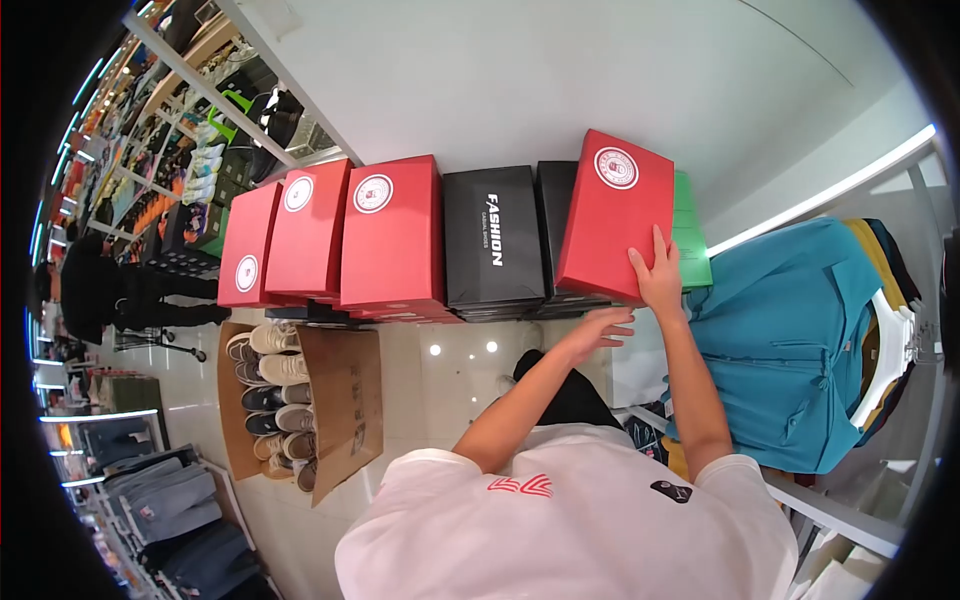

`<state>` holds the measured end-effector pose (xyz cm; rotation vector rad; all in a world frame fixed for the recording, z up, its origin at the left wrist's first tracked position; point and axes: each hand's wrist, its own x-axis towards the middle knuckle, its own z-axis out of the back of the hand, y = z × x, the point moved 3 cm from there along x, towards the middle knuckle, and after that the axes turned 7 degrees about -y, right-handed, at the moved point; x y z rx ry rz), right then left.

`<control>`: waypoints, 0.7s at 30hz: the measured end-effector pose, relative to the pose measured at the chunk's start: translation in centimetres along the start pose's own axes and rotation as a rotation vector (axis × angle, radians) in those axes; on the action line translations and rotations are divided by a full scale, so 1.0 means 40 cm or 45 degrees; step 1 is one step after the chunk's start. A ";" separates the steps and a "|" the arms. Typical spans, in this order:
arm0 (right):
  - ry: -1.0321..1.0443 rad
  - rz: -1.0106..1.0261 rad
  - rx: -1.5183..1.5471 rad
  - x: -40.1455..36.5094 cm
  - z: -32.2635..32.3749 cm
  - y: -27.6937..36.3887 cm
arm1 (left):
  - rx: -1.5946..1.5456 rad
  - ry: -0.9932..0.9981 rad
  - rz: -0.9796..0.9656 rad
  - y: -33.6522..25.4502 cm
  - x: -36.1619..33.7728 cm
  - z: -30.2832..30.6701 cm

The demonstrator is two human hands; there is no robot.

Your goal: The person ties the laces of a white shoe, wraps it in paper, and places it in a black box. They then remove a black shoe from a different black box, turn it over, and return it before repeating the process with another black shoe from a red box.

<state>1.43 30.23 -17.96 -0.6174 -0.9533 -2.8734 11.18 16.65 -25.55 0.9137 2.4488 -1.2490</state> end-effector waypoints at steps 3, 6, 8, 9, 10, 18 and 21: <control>-0.011 0.115 0.069 0.042 0.004 -0.042 | -0.265 -0.237 0.018 0.044 -0.022 0.173; 0.062 0.229 0.119 0.061 0.008 -0.055 | -0.476 -0.903 0.031 0.074 -0.094 0.335; 0.076 0.259 0.073 0.071 -0.009 -0.058 | -0.621 -1.151 0.021 0.067 -0.121 0.406; 0.072 0.292 0.033 0.078 -0.020 -0.057 | -0.632 -1.164 0.028 0.051 -0.122 0.422; 0.092 0.288 0.037 0.089 -0.031 -0.057 | -0.554 -1.151 -0.037 0.023 -0.121 0.436; -0.025 0.255 -0.126 0.093 -0.043 -0.065 | -0.551 -1.087 -0.149 0.019 -0.039 0.492; -0.294 0.554 0.018 0.020 0.072 0.138 | -0.455 -1.517 -0.247 -0.006 -0.063 0.480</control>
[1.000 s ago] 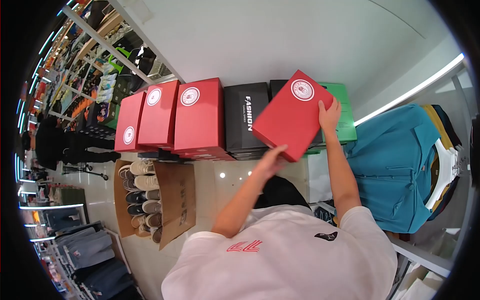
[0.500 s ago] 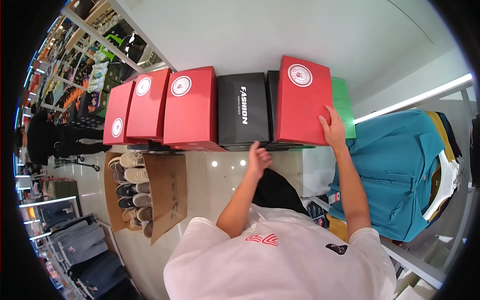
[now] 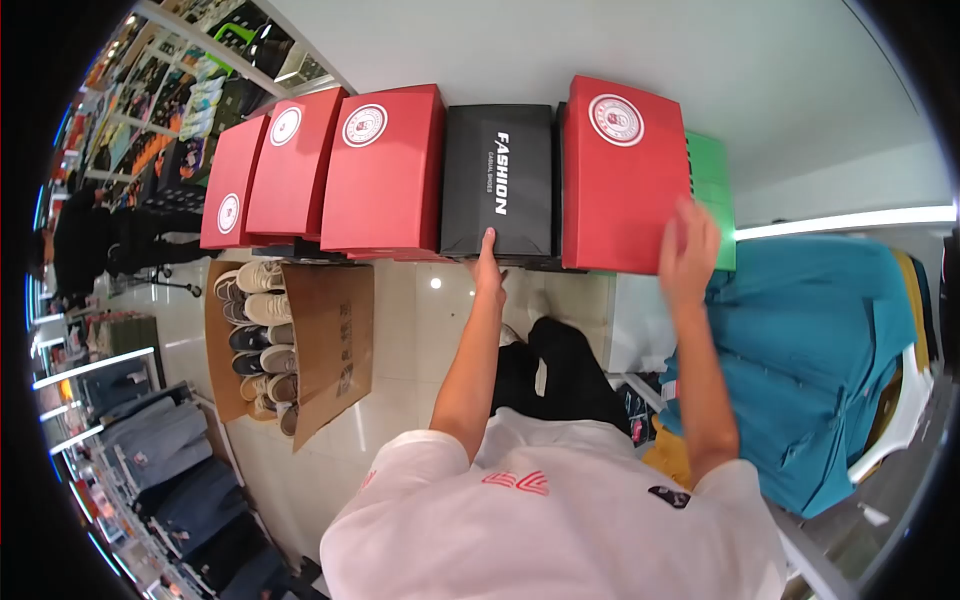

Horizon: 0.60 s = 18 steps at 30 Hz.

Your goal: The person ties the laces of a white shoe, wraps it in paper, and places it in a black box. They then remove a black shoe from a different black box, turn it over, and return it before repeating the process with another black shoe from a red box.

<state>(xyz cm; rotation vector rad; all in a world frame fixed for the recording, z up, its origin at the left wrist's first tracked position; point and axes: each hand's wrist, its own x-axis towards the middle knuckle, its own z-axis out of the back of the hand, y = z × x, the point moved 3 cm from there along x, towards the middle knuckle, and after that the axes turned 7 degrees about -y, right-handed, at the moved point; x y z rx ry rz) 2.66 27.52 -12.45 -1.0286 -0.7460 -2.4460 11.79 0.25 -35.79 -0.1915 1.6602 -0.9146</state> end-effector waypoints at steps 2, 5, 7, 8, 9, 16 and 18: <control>0.259 -0.205 0.559 -0.095 0.022 0.169 | -0.041 -0.132 -0.331 0.009 0.049 0.047; 0.672 -0.321 0.929 -0.272 -0.070 0.337 | 0.068 -0.281 -0.742 -0.016 0.079 0.093; 0.796 -0.430 0.878 -0.377 -0.196 0.322 | 0.208 -0.333 -0.811 -0.021 0.080 0.108; 0.726 -0.545 0.716 -0.400 -0.254 0.297 | 0.283 -0.365 -0.814 -0.025 0.069 0.115; 0.642 -0.655 0.557 -0.417 -0.314 0.271 | 0.357 -0.393 -0.828 -0.043 0.070 0.110; 0.556 -0.813 0.636 -0.458 -0.427 0.261 | 0.063 -0.122 -0.839 -0.050 0.053 0.086; 0.518 -0.795 0.596 -0.454 -0.424 0.273 | -0.012 -0.131 -0.859 -0.043 0.055 0.081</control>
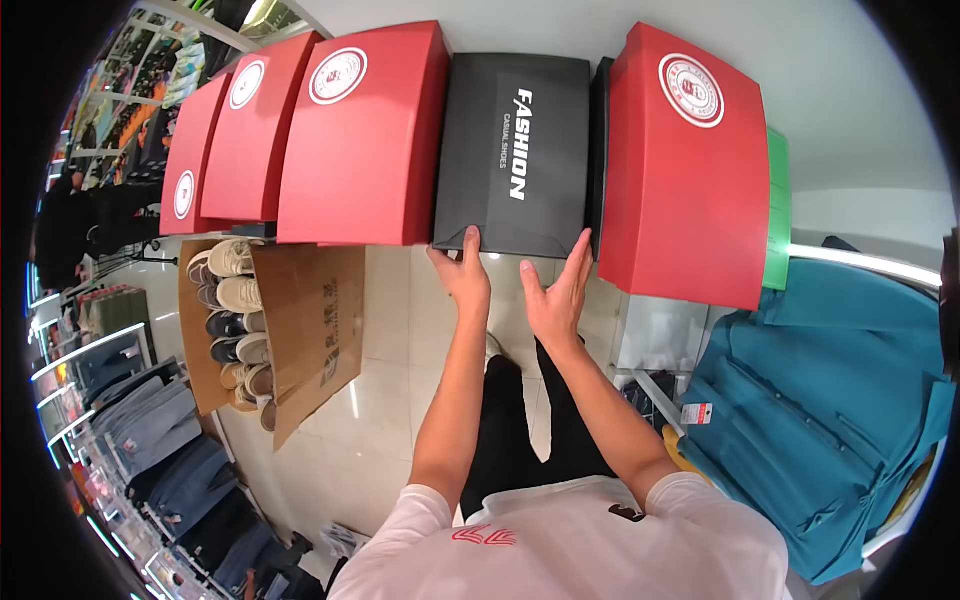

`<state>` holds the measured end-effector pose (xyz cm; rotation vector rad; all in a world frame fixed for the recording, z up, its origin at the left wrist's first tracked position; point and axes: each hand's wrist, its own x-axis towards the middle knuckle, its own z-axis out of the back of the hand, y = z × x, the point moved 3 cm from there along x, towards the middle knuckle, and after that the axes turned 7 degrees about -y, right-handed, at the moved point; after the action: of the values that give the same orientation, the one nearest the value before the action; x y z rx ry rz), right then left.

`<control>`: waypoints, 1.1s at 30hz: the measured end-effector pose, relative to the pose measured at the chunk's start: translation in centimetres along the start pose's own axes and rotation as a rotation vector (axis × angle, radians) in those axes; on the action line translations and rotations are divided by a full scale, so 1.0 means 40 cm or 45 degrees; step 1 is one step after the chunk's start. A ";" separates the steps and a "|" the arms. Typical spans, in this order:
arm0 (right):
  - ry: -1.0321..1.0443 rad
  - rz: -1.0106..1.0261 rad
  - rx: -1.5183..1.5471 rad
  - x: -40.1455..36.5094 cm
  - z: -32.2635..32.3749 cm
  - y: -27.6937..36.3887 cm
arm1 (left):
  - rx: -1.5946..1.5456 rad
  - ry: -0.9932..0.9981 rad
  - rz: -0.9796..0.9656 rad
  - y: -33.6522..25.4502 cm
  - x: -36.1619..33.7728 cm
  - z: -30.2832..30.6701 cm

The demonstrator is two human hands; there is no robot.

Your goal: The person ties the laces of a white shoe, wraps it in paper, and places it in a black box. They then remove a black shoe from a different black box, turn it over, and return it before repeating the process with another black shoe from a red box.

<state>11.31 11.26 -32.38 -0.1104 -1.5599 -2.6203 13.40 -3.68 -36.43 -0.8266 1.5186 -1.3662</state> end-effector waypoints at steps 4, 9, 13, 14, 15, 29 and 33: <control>-0.031 -0.119 0.038 -0.088 0.022 0.007 | 0.075 0.039 0.081 0.010 -0.055 0.084; 0.067 -0.631 0.559 -0.230 0.092 -0.088 | -0.200 -0.010 0.425 0.136 -0.171 0.307; 0.338 -0.929 0.894 -0.157 0.045 -0.155 | -0.716 0.176 0.868 0.185 -0.169 0.306; 0.373 -0.871 0.878 -0.131 0.029 -0.181 | -0.731 0.211 0.859 0.203 -0.159 0.313; 0.405 -0.815 0.863 -0.105 0.015 -0.187 | -0.742 0.250 0.851 0.223 -0.151 0.323; 0.431 -1.179 1.333 -0.598 0.191 -0.075 | -0.312 0.355 0.690 -0.155 -0.318 0.906; 0.294 -0.859 1.611 -0.428 0.223 0.136 | -0.194 0.550 0.354 -0.353 -0.150 0.917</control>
<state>29.06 17.21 -25.24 0.8644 -3.0935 -1.2721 48.31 -14.38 -20.71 -0.3982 2.0070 -1.2820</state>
